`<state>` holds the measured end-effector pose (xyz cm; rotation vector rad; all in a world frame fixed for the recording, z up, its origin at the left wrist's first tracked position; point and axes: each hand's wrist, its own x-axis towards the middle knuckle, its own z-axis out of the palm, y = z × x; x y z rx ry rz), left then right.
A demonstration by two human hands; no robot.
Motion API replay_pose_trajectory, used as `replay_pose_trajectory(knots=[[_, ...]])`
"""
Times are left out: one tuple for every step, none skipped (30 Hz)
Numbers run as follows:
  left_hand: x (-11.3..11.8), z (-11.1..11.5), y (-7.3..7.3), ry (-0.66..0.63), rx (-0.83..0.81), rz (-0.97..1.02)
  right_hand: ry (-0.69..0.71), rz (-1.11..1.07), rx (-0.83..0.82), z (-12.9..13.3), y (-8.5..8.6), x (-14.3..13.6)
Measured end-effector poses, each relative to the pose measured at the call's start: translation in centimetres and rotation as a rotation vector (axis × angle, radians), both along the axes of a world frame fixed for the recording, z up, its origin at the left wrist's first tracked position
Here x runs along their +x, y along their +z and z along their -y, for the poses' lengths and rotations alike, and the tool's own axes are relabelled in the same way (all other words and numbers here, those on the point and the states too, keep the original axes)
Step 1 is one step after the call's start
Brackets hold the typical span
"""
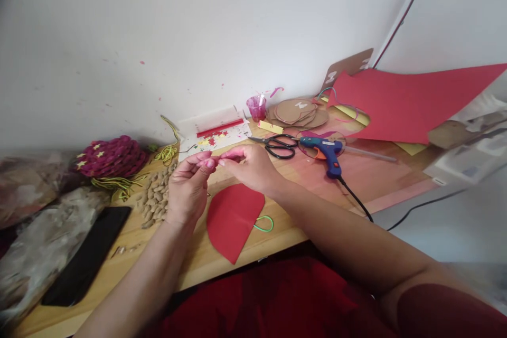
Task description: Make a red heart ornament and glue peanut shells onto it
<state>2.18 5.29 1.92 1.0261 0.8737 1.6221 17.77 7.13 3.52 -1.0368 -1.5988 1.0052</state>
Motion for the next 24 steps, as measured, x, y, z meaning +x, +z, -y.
replay_pose_trajectory(knots=[[-0.1,0.0,-0.1,0.008,0.026,-0.033,0.026,-0.036,-0.030,-0.1,0.0,0.1],[-0.1,0.0,-0.2,0.012,0.047,-0.061,0.054,-0.072,-0.057,-0.2,0.0,0.2],[-0.1,0.1,-0.3,0.018,0.064,-0.085,0.077,-0.102,-0.086,-0.3,0.0,0.3],[-0.2,0.1,-0.3,0.026,0.078,-0.109,0.090,-0.126,-0.116,-0.4,-0.1,0.4],[-0.2,0.2,-0.4,0.040,0.092,-0.138,0.091,-0.142,-0.151,-0.4,-0.1,0.4],[-0.1,0.2,-0.4,0.057,0.108,-0.176,0.082,-0.156,-0.188,-0.4,-0.1,0.4],[-0.1,0.3,-0.4,0.080,0.126,-0.222,0.069,-0.170,-0.227,-0.3,-0.1,0.4],[-0.1,0.4,-0.4,0.103,0.145,-0.269,0.056,-0.189,-0.264,-0.3,-0.1,0.3],[0.0,0.5,-0.4,0.124,0.163,-0.311,0.048,-0.215,-0.300,-0.2,0.0,0.2],[0.0,0.6,-0.4,0.141,0.178,-0.345,0.047,-0.246,-0.334,-0.2,0.0,0.2],[0.1,0.6,-0.4,0.154,0.191,-0.368,0.052,-0.277,-0.365,-0.1,0.1,0.1],[0.1,0.7,-0.4,0.163,0.202,-0.380,0.061,-0.307,-0.394,-0.1,0.2,0.0],[0.1,0.7,-0.4,0.167,0.212,-0.385,0.072,-0.333,-0.420,-0.1,0.3,0.0],[0.1,0.7,-0.4,0.166,0.221,-0.386,0.083,-0.355,-0.437,0.0,0.4,-0.1],[0.1,0.7,-0.4,0.164,0.231,-0.388,0.092,-0.373,-0.448,0.0,0.5,-0.1],[0.1,0.8,-0.4,0.160,0.240,-0.394,0.098,-0.387,-0.451,0.0,0.6,0.0],[0.1,0.8,-0.4,0.156,0.246,-0.402,0.102,-0.396,-0.452,0.0,0.6,0.0],[0.1,0.8,-0.4,0.151,0.250,-0.412,0.102,-0.405,-0.451,0.0,0.7,0.0],[0.1,0.9,-0.4,0.146,0.254,-0.421,0.100,-0.412,-0.454,0.0,0.7,0.0],[0.1,0.9,-0.4,0.142,0.255,-0.426,0.098,-0.418,-0.460,0.0,0.6,0.1],[0.2,1.0,-0.3,0.136,0.255,-0.426,0.094,-0.422,-0.470,0.0,0.6,0.1],[0.2,1.0,-0.3,0.130,0.253,-0.421,0.091,-0.425,-0.480,0.0,0.6,0.1],[0.2,1.1,-0.3,0.123,0.250,-0.415,0.089,-0.426,-0.486,0.0,0.6,0.1],[0.2,1.1,-0.3,0.116,0.244,-0.406,0.089,-0.425,-0.490,0.0,0.5,0.1]])
